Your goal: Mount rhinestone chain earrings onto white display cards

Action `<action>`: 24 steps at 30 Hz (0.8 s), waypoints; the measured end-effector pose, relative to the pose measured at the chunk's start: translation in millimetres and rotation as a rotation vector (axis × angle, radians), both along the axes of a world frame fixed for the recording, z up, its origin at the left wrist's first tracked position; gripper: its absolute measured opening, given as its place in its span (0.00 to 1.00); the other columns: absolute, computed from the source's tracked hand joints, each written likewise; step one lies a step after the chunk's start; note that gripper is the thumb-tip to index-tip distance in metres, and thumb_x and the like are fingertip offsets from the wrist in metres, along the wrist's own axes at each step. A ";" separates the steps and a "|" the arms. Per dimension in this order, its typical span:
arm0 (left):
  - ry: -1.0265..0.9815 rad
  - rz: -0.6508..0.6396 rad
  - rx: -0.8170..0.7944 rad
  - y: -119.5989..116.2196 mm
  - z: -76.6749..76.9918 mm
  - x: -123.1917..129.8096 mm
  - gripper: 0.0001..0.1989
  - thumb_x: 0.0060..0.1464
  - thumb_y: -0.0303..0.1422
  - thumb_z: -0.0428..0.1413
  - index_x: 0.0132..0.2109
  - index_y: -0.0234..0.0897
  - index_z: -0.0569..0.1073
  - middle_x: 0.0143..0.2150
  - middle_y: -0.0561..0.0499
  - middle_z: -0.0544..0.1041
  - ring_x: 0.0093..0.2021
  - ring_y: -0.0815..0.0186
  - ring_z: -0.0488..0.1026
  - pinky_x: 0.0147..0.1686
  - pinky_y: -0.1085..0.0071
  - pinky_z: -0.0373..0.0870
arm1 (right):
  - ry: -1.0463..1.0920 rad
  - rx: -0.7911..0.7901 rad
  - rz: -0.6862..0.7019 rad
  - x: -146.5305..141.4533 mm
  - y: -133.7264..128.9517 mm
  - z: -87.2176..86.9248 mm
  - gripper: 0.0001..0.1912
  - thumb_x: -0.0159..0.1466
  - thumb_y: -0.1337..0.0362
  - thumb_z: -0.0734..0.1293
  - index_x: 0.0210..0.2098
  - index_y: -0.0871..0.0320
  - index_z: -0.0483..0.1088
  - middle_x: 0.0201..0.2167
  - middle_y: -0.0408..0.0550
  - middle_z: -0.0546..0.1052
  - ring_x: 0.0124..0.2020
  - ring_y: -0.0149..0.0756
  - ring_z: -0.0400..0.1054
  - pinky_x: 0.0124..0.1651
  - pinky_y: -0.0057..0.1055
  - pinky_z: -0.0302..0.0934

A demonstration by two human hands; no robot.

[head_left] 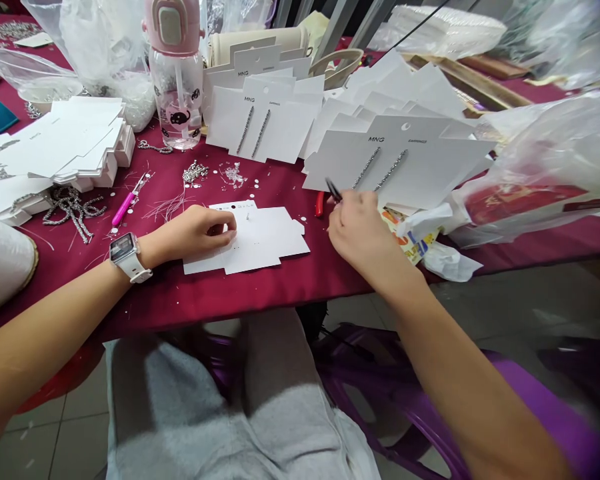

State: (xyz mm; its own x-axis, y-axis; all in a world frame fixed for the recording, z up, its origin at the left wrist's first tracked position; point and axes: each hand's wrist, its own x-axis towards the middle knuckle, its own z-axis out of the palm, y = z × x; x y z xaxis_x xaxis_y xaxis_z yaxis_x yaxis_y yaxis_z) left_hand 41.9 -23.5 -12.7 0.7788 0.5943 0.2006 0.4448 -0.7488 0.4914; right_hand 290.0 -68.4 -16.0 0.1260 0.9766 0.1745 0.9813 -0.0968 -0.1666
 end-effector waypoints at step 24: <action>-0.007 0.029 -0.077 2.7 -0.6 -1.1 0.11 0.53 0.34 0.50 0.33 0.31 0.74 0.23 0.54 0.72 0.22 0.76 0.61 0.25 0.79 0.56 | -0.277 -0.039 0.335 -56.7 -1.2 5.2 0.29 0.61 0.60 0.47 0.25 0.65 0.74 0.21 0.54 0.74 0.22 0.35 0.62 0.23 0.30 0.37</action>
